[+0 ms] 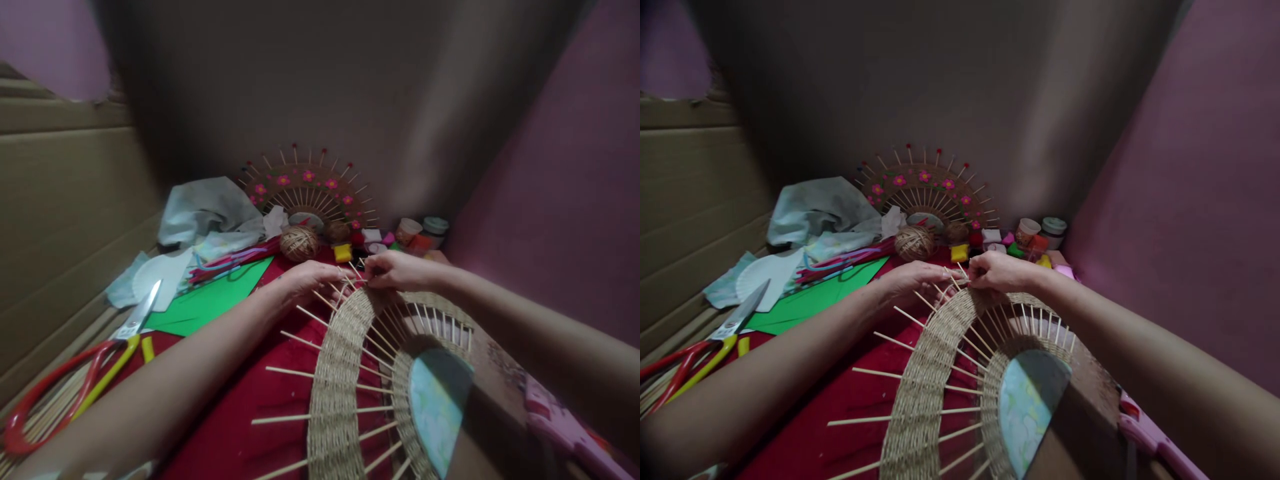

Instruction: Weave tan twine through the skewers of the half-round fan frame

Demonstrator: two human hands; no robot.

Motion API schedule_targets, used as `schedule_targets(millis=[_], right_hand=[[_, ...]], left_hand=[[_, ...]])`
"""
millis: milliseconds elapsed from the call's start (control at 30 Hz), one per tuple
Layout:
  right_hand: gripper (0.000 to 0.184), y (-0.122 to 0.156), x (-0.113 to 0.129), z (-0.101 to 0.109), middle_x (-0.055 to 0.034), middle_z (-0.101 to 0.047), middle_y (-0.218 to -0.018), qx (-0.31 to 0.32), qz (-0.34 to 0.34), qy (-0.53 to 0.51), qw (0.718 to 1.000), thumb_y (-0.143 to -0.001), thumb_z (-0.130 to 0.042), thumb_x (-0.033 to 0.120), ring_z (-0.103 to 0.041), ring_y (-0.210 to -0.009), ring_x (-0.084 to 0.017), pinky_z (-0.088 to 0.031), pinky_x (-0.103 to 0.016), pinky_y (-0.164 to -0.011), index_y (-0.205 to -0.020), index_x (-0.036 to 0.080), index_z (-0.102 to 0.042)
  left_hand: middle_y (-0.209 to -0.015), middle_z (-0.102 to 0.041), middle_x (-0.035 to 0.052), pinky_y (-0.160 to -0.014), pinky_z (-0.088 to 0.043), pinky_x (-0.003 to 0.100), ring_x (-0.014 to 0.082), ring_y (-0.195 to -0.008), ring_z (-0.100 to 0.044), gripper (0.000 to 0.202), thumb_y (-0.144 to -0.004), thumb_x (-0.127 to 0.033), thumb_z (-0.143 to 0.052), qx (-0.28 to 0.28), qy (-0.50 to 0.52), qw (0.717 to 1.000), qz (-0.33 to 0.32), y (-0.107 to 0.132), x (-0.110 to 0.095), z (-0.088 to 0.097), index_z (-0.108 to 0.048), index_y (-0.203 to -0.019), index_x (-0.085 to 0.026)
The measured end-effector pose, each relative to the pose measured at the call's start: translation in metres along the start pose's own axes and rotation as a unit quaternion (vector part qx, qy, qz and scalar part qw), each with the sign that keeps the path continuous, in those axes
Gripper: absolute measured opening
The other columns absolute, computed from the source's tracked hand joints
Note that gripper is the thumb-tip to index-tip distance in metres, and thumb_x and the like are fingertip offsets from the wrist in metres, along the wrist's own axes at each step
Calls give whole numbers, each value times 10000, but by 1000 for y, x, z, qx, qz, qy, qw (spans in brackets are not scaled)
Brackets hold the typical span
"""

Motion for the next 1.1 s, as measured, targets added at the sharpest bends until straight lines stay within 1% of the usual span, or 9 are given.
schedule_targets(millis=[167, 233, 333, 533, 600, 767, 900, 1000, 1100], right_hand=[[121, 5, -6, 1, 30, -480, -472, 21, 2, -136, 991, -737, -503, 250, -454, -404, -89, -343, -207, -405, -657, 162, -484], [139, 5, -9, 2, 29, -481, -460, 19, 7, -158, 987, -743, -483, 261, -450, -393, -89, -345, -208, -399, -653, 157, -500], [103, 3, -12, 1, 31, -481, -450, 12, 3, -124, 992, -714, -464, 207, -437, -379, -82, -313, -195, -374, -652, 150, -523], [96, -3, -7, -4, 63, -413, -435, -49, 19, -75, 996, -629, -460, 113, -396, -372, -50, -268, -170, -357, -556, 169, -431], [100, -5, -7, -5, 64, -411, -425, -62, 16, -73, 995, -618, -456, 105, -394, -365, -48, -269, -168, -353, -548, 170, -423], [57, -5, -10, -7, 27, -504, -417, -31, 0, -120, 992, -616, -441, 120, -467, -360, -79, -322, -175, -351, -603, 160, -480], [80, -2, -4, -6, 12, -534, -421, 5, -4, -116, 993, -594, -434, 109, -471, -349, -83, -341, -177, -344, -593, 150, -503], [78, -2, 1, -2, 4, -554, -435, -15, -15, -113, 993, -597, -443, 111, -475, -351, -83, -360, -181, -349, -581, 148, -510], [87, -8, 12, -1, 2, -563, -435, -43, -4, -153, 987, -603, -444, 103, -501, -366, -90, -399, -188, -371, -564, 152, -505]], left_hand=[[-691, -672, 58, -550, -453, 230, 114, -560, -602, 186, -727, -199, -599, 6, 15, 1000, 5, 0, 0, 1, -681, -872, -115], [-694, -673, 66, -560, -460, 239, 120, -568, -606, 167, -727, -185, -589, 6, 26, 1000, 12, -1, 1, 1, -679, -845, -109], [-690, -672, 67, -558, -464, 247, 124, -558, -607, 184, -715, -191, -598, 7, 26, 999, 17, -1, 2, 1, -676, -857, -105], [-738, -671, 81, -559, -471, 264, 143, -590, -617, 315, -699, -275, -653, 35, -4, 999, -4, 1, -3, 1, -638, -973, -120], [-759, -672, 79, -586, -485, 286, 152, -612, -624, 344, -682, -253, -673, 45, -15, 999, -13, 3, -5, 2, -624, -1000, -133], [-711, -665, 80, -615, -502, 296, 157, -614, -630, 206, -631, -152, -692, 54, -70, 996, -15, 8, -11, 3, -648, -825, -96], [-725, -680, 98, -629, -509, 302, 167, -634, -644, 229, -618, -142, -703, 57, -92, 994, -2, 10, -13, 2, -636, -831, -89], [-694, -682, 89, -595, -509, 288, 166, -624, -645, 248, -610, -149, -715, 54, -100, 993, 6, 12, -18, 7, -625, -834, -94], [-643, -672, 68, -566, -499, 272, 167, -608, -645, 259, -595, -165, -731, 39, -121, 992, 2, 15, -33, 22, -615, -821, -111]])
Point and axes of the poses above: each hand's wrist, its own y-axis away from the middle knuckle, its own z-axis out of the back of the hand, x = y × z, the point moved 6 cm from there along -y, towards the middle knuckle
